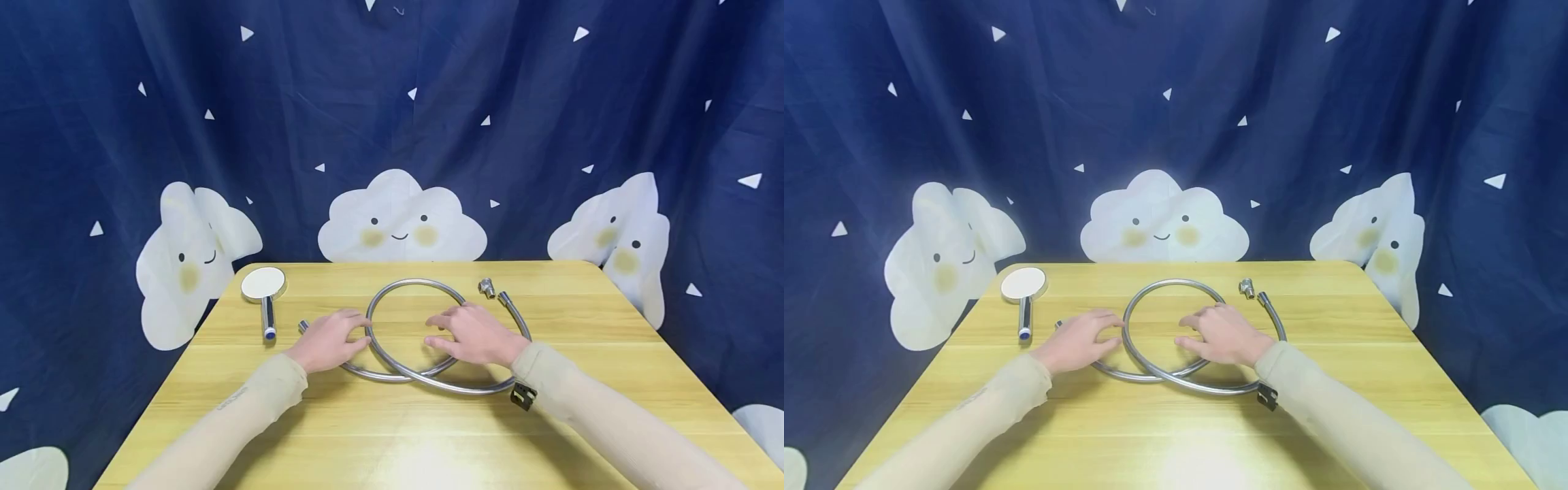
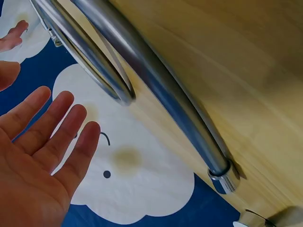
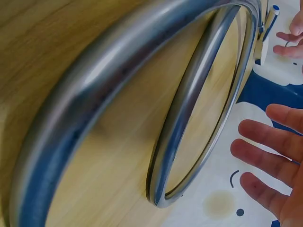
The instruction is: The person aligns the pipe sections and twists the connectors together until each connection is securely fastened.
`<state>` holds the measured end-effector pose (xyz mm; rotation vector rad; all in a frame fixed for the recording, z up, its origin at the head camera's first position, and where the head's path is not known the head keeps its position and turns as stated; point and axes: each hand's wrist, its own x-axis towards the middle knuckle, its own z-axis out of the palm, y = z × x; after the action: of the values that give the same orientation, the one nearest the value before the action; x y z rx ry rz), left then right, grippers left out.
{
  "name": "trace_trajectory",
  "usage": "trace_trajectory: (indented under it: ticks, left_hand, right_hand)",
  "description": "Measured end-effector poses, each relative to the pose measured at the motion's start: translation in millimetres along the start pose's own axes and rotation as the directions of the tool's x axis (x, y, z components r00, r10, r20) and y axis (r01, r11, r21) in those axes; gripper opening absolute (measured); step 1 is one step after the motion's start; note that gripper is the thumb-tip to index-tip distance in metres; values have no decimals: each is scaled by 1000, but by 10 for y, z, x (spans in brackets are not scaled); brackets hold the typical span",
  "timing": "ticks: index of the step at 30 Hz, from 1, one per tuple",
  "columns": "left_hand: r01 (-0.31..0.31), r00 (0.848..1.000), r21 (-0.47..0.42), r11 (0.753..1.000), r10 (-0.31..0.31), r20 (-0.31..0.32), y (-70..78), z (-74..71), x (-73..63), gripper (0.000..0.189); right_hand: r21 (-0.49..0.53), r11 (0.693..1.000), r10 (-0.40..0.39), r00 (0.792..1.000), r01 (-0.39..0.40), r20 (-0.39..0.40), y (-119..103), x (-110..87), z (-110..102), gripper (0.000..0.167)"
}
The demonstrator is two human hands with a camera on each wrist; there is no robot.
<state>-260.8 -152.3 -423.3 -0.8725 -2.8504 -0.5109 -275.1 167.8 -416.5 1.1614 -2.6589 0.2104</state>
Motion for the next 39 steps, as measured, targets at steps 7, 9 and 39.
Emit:
trace_trajectory:
  ticks: [7,9,39]
  left_hand:
    - [13,999,27,1000,-12,-36,-97,-46,-105,34]
    - [16,999,33,999,-15,-39,-123,-69,-137,35]
    - [219,965,50,974,-209,-161,-727,-485,-353,31]
  right_hand:
    - [24,1000,17,999,-18,30,-5,24,11,48]
    - [30,999,21,999,-22,39,-7,29,12,48]
    - [41,999,23,998,-25,51,-3,41,53,44]
